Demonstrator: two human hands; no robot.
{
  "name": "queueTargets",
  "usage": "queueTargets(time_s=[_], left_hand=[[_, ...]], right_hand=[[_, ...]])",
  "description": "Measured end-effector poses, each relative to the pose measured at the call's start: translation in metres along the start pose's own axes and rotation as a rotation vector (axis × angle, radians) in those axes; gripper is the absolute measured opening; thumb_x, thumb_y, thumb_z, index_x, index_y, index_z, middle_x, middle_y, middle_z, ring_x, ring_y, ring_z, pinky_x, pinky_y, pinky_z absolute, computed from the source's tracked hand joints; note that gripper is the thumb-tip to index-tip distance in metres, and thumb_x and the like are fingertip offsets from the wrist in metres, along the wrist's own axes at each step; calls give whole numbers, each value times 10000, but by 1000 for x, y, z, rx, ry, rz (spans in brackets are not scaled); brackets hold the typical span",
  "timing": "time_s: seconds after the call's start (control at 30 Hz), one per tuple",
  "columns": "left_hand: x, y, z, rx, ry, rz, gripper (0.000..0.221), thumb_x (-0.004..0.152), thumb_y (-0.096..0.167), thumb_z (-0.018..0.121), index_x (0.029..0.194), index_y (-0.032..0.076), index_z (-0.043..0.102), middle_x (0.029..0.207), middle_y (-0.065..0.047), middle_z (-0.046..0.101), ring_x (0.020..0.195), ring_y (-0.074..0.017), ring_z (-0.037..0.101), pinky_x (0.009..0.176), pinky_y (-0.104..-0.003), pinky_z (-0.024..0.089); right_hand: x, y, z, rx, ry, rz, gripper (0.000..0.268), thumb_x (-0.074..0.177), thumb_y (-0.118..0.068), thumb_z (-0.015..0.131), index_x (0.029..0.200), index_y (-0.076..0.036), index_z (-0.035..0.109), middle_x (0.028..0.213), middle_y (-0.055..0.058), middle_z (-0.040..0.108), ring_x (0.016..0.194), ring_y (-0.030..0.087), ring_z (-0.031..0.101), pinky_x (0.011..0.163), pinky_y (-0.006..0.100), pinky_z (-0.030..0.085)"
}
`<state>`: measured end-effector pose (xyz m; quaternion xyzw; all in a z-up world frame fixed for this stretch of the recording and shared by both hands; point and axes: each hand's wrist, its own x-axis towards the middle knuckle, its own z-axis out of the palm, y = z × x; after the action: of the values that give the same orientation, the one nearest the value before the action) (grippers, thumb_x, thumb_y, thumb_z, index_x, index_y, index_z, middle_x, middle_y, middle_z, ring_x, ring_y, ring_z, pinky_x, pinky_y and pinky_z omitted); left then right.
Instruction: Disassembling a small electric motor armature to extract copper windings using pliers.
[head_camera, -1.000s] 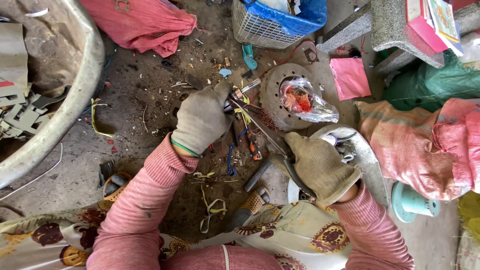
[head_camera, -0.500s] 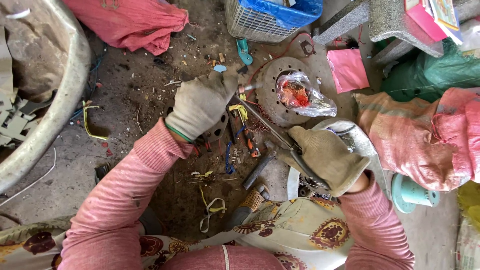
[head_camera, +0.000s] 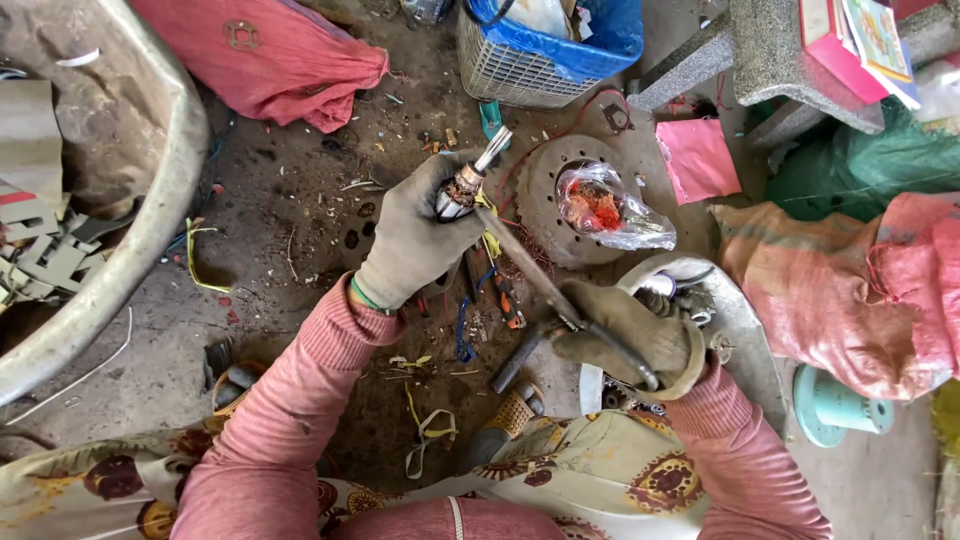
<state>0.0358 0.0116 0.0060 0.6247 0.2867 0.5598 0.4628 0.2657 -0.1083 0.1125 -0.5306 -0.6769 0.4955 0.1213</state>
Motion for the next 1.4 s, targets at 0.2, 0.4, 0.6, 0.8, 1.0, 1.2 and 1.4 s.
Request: queueTargets(time_s=[0.2, 0.4, 0.6, 0.8, 1.0, 1.2, 1.4], left_hand=[[-4, 13, -1, -67, -78, 5, 453, 880, 13, 803, 1297, 10, 626, 1081, -43, 742, 982, -46, 660, 875, -243, 585], [-7, 12, 0, -128, -63, 67, 507, 861, 5, 824, 1312, -12, 594, 1337, -133, 683, 1166, -104, 650, 999, -284, 559], [-6, 17, 0, -91, -75, 28, 511, 857, 29, 838, 1306, -9, 598, 1320, -131, 709, 1120, -96, 661, 972, -274, 566], [-9, 22, 3, -16, -85, -35, 487, 860, 68, 840, 1296, 12, 630, 1076, -116, 760, 989, -145, 717, 879, -291, 594], [-13, 14, 12, 265, 64, 161, 558, 840, 97, 856, 1314, 15, 574, 1144, -182, 727, 1042, -313, 753, 864, -355, 611], [-4, -15, 1, 531, -54, 179, 561, 822, 158, 815, 1288, -16, 555, 910, -178, 702, 726, -307, 730, 664, -364, 594], [-5, -42, -5, 976, -427, 62, 315, 991, 133, 738, 1246, 36, 580, 906, -96, 683, 713, -274, 711, 591, -411, 560]], right_hand=[[1, 5, 0, -236, 41, 131, 432, 788, -205, 740, 1150, -8, 611, 876, 96, 658, 798, 210, 617, 724, 358, 548], [-3, 0, 0, -242, 67, -70, 601, 810, -208, 731, 1330, 40, 560, 1093, 154, 705, 967, 246, 682, 850, 363, 539], [-1, 0, -3, -144, -20, 108, 517, 820, -237, 703, 1265, -4, 584, 1007, 114, 745, 912, 212, 724, 807, 341, 583], [0, 7, 2, -173, 23, 55, 495, 812, -271, 721, 1216, -5, 614, 896, 61, 654, 810, 184, 585, 733, 336, 542], [3, 24, 4, 305, -101, -98, 520, 936, -443, 648, 1198, 6, 632, 868, 10, 603, 688, 86, 520, 580, 226, 411], [-6, 11, 0, 456, -107, 60, 566, 919, -472, 715, 1130, 49, 648, 765, 24, 576, 619, 103, 497, 539, 237, 396], [-20, 5, 6, 28, 12, -108, 161, 930, -122, 685, 1068, -54, 638, 813, 14, 650, 631, 91, 589, 557, 230, 525]])
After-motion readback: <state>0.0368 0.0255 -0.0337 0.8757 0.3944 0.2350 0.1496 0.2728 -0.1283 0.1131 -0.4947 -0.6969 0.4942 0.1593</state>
